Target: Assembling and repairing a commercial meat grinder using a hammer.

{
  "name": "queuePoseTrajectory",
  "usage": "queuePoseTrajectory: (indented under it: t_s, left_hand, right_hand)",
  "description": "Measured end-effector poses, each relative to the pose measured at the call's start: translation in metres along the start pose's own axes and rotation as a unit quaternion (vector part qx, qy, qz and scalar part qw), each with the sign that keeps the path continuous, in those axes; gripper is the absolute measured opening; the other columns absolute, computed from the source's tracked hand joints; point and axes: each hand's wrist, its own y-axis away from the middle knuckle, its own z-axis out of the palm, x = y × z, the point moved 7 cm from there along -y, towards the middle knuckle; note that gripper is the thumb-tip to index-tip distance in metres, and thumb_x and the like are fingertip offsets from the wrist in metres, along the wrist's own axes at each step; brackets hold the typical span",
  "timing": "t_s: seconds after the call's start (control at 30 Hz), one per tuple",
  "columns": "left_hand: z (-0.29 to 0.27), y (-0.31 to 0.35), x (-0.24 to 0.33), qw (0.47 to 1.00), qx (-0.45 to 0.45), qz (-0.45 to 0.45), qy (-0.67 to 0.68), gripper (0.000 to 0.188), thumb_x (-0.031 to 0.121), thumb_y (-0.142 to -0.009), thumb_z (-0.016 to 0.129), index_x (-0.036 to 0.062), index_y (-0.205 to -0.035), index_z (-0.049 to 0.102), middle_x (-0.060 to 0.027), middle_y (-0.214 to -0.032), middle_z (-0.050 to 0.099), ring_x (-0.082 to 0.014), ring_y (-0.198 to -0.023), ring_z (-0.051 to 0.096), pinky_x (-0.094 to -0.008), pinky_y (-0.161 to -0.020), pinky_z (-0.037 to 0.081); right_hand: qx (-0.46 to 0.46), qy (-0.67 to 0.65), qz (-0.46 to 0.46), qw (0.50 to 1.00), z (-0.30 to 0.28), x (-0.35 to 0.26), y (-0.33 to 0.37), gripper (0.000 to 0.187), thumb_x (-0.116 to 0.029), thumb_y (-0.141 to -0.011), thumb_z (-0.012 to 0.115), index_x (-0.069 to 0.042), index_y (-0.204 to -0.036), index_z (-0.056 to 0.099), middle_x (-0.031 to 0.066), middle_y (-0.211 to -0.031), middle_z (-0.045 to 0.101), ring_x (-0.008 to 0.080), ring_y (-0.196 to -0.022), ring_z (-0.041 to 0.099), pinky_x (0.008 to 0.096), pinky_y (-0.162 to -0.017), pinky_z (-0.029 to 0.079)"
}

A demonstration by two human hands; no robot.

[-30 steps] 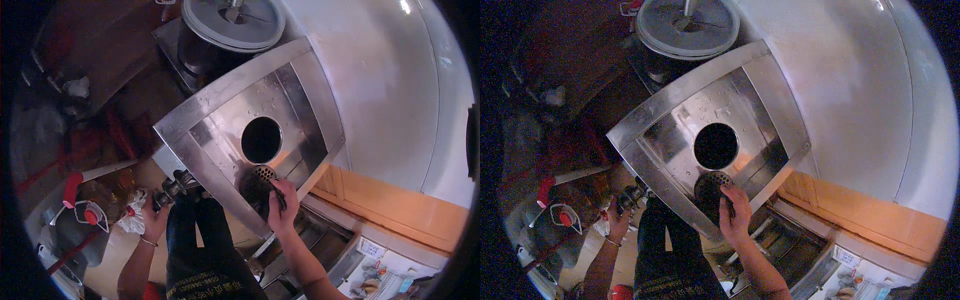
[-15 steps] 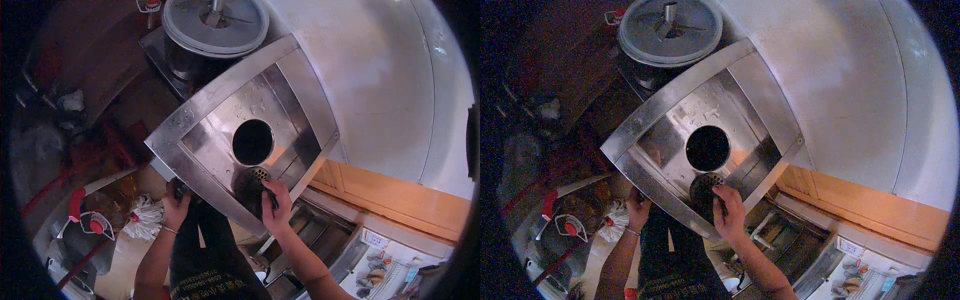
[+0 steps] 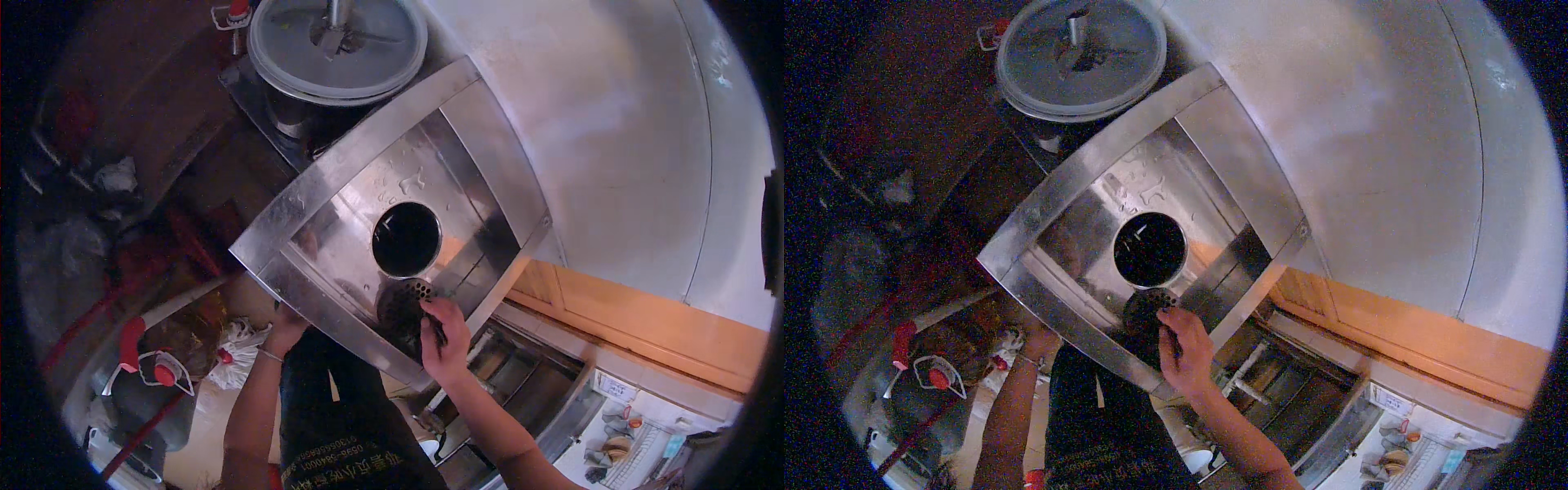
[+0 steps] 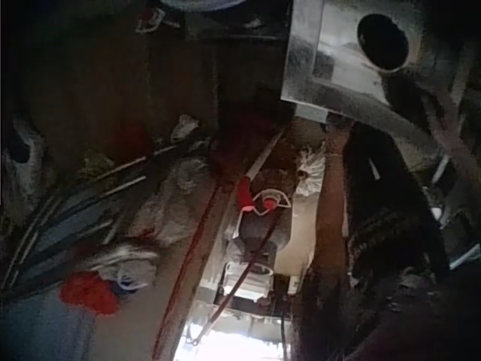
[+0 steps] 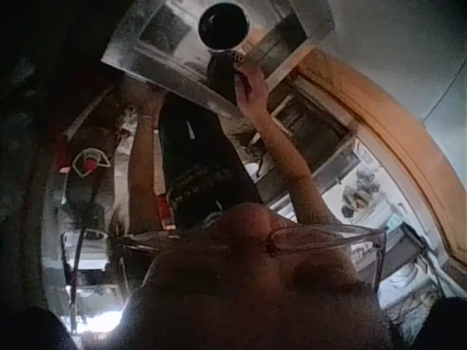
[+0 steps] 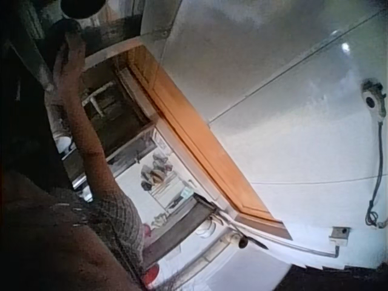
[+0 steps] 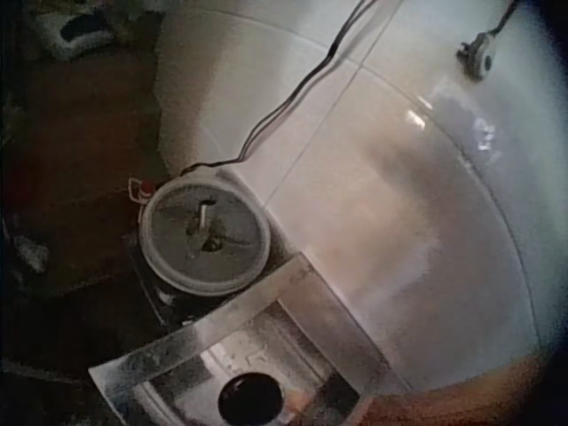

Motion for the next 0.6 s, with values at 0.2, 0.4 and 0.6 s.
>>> queuePoseTrajectory:
  t_s: [0.2,0.4,0.6]
  left_hand:
    - [-0.051,-0.005,-0.041,0.928,0.005,0.159,-0.338,0.034,0.014,-0.081,0.046,0.0038,-0.113,0.051,-0.0118,-0.117,0.052,-0.0293,-0.110,0.046,-0.0386,-0.096,0.034]
    - [0.013,0.002,-0.023,0.590,-0.049,0.254,-0.765,0.038,0.023,-0.083,0.044,0.0061,-0.116,0.050,-0.0120,-0.119,0.050,-0.0273,-0.114,0.043,-0.0397,-0.099,0.030]
    - [-0.013,-0.011,-0.039,0.863,-0.030,0.168,-0.475,0.038,0.023,-0.084,0.043,0.0064,-0.118,0.050,-0.0131,-0.123,0.047,-0.0299,-0.119,0.038,-0.0408,-0.101,0.026]
  right_hand:
    - [-0.019,-0.014,-0.002,1.000,0.008,-0.013,-0.003,0.027,0.005,-0.071,0.055,-0.005,-0.096,0.055,0.0154,-0.093,0.058,0.0309,-0.085,0.057,0.0364,-0.073,0.047]
    - [-0.028,-0.038,0.003,0.999,0.004,0.001,-0.003,0.029,0.009,-0.070,0.052,-0.002,-0.097,0.054,0.0168,-0.093,0.057,0.0299,-0.084,0.057,0.0333,-0.074,0.045]
    - [-0.061,-0.028,-0.016,0.998,0.005,-0.008,-0.006,0.028,0.009,-0.070,0.050,-0.001,-0.096,0.054,0.0165,-0.093,0.057,0.0302,-0.083,0.057,0.0326,-0.073,0.045]
